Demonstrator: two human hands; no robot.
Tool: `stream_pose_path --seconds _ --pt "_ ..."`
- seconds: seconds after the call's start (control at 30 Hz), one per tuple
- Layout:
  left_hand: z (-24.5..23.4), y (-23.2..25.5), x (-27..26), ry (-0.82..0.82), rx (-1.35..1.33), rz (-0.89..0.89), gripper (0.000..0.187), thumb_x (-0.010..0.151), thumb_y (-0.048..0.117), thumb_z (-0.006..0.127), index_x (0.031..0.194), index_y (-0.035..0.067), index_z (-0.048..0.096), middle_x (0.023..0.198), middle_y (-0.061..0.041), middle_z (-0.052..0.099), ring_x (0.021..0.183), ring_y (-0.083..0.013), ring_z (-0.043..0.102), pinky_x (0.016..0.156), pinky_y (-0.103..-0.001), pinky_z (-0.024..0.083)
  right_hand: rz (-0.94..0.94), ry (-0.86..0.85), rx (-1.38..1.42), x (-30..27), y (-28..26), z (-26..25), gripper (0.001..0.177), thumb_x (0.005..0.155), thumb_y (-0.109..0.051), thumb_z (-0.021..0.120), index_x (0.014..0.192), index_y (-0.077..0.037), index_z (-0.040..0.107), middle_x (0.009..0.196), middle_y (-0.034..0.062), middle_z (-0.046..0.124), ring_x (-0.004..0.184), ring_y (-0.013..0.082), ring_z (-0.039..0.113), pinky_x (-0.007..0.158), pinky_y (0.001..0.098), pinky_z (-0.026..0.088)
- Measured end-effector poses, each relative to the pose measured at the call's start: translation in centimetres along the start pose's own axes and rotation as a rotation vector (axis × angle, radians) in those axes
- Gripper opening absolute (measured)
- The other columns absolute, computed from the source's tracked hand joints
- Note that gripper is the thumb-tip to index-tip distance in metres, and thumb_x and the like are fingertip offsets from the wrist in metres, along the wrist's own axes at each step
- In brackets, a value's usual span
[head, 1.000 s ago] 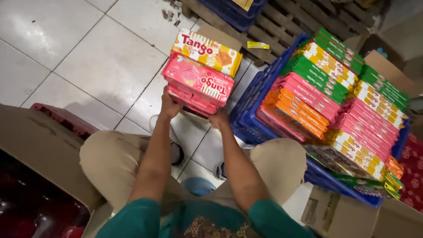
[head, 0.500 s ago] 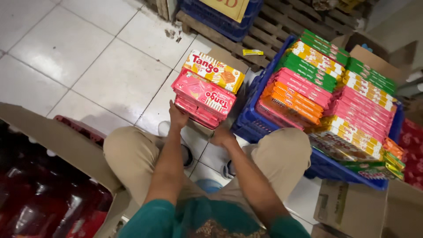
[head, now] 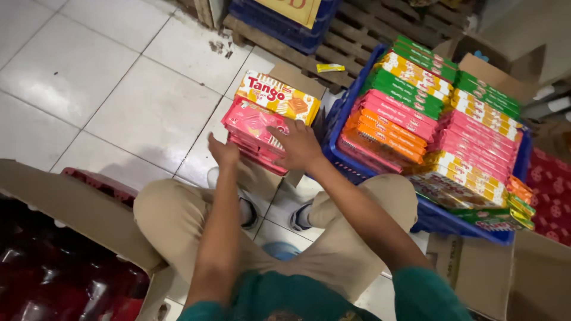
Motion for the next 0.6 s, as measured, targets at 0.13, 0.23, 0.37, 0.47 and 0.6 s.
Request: stream_pose_path --seconds 0.13,0.23,0.37,0.47,0.6 --pt "-8.1 13.2 -2.0 0.057 -0.144 0.258 0.074 0.08 -0.02 0.06 0.15 -0.008 0.038 0.147 -0.037 0.038 0.144 -0.0558 0.033 0.126 -0.057 0.029 0.013 0.016 0.017 1.7 -0.6 -0.3 0.094 0.074 -0.064 0.078 0.154 -0.032 0.041 0.14 0.0196 0.047 0.132 0.0447 0.048 0.103 0.0576 0.045" --pt "-12.2 22.8 -3.0 -0.127 -0.094 0.487 0.061 0.085 -0.017 0.057 0.144 -0.009 0.046 0.142 -0.036 0.039 0.138 -0.0603 0.038 0.117 -0.058 0.043 0.044 -0.029 -0.009 2.6 -0.4 -0.7 0.093 0.076 -0.057 0.077 0.157 -0.038 0.036 0.139 0.0186 0.044 0.129 0.0441 0.046 0.1 0.0571 0.044" --pt "-12.9 23.0 -2.6 -0.275 0.249 0.454 0.049 0.093 0.02 0.072 0.139 0.008 0.061 0.133 -0.021 0.058 0.112 -0.0427 0.065 0.095 -0.052 0.054 0.045 -0.061 0.093 3.4 0.8 -3.2 0.083 0.08 -0.065 0.073 0.152 -0.033 0.047 0.131 0.0172 0.051 0.126 0.0447 0.051 0.099 0.0585 0.045" --pt "-11.2 20.6 -1.2 -0.282 0.294 0.481 0.053 0.09 0.024 0.077 0.138 0.008 0.063 0.129 -0.022 0.059 0.111 -0.0457 0.066 0.092 -0.054 0.055 0.063 0.029 0.09 5.6 4.3 -4.7 0.078 0.084 -0.066 0.071 0.149 -0.025 0.054 0.128 0.0203 0.055 0.121 0.0473 0.056 0.092 0.0594 0.05" --pt "-8.3 19.9 -2.7 -0.403 0.476 0.509 0.063 0.087 0.024 0.076 0.145 0.011 0.055 0.138 -0.022 0.052 0.121 -0.0506 0.061 0.096 -0.058 0.056 0.089 0.01 0.246 8.5 13.1 -2.2 0.091 0.077 -0.062 0.078 0.154 -0.025 0.047 0.133 0.0228 0.055 0.124 0.0518 0.058 0.098 0.06 0.052"
Point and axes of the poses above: each hand's wrist, its own x-axis towards the middle knuckle, its own z-axis out of the palm, y = z × x, the point moved 6 cm from there along x, towards the middle knuckle
